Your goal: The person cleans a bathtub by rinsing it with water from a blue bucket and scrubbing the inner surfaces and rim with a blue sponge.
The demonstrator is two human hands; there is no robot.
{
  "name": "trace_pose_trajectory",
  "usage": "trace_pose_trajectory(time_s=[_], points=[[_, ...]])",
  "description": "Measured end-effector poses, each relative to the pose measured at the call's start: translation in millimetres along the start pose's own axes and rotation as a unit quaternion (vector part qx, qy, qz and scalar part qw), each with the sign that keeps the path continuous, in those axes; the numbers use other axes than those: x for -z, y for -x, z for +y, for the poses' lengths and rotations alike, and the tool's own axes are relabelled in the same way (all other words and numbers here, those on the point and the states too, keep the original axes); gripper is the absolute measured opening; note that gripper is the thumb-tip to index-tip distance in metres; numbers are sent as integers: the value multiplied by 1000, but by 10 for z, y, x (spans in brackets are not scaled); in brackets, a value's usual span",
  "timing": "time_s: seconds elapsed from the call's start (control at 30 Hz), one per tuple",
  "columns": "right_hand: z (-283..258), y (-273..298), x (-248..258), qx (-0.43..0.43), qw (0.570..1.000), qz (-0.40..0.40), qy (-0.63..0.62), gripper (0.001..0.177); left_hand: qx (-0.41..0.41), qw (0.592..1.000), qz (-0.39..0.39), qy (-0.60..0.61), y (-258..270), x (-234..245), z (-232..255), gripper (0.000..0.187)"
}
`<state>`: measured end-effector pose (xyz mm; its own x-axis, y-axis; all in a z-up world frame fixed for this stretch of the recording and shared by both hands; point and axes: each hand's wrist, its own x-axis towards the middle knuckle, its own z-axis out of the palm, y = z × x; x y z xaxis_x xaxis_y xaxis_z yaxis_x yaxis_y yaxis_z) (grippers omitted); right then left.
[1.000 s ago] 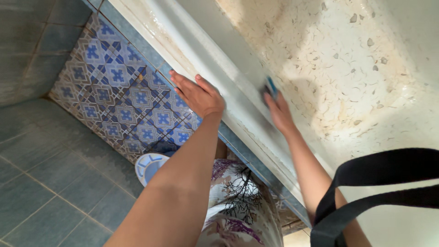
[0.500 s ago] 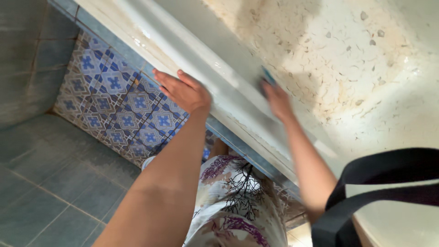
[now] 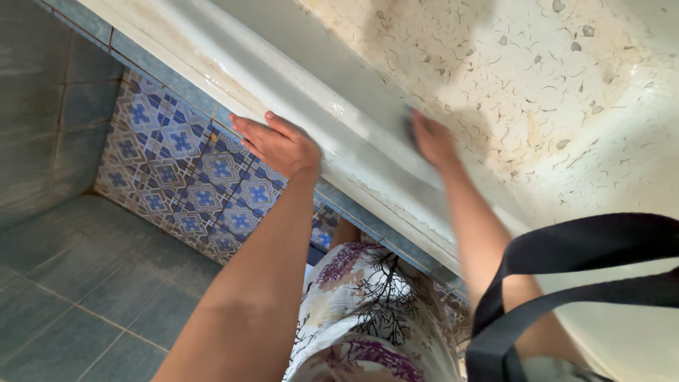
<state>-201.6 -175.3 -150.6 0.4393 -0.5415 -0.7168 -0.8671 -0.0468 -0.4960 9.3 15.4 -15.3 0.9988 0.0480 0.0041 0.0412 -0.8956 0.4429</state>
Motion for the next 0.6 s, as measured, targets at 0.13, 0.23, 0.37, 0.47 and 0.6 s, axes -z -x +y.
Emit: trace_pose_trajectory(time_s=[0.13,0.23,0.37,0.47,0.6], points=[[-1299,-227,-491,126,987,-15,-96,52,-7,1000,14,-10,-7,-66,-89,71],[-1457,-271,-589,197,976,10,-94,43,-3,1000,13,-17,-41,-103,-137,71],[-330,-389,-507,251,968,21,26,41,-76,996,46,-2,-53,1,-107,61],[1327,-238,0,137,978,-17,158,41,-236,971,18,-28,-16,126,-10,53],[3084,553,682,-67,993,50,82,43,-427,890,-159,-22,91,210,201,53]])
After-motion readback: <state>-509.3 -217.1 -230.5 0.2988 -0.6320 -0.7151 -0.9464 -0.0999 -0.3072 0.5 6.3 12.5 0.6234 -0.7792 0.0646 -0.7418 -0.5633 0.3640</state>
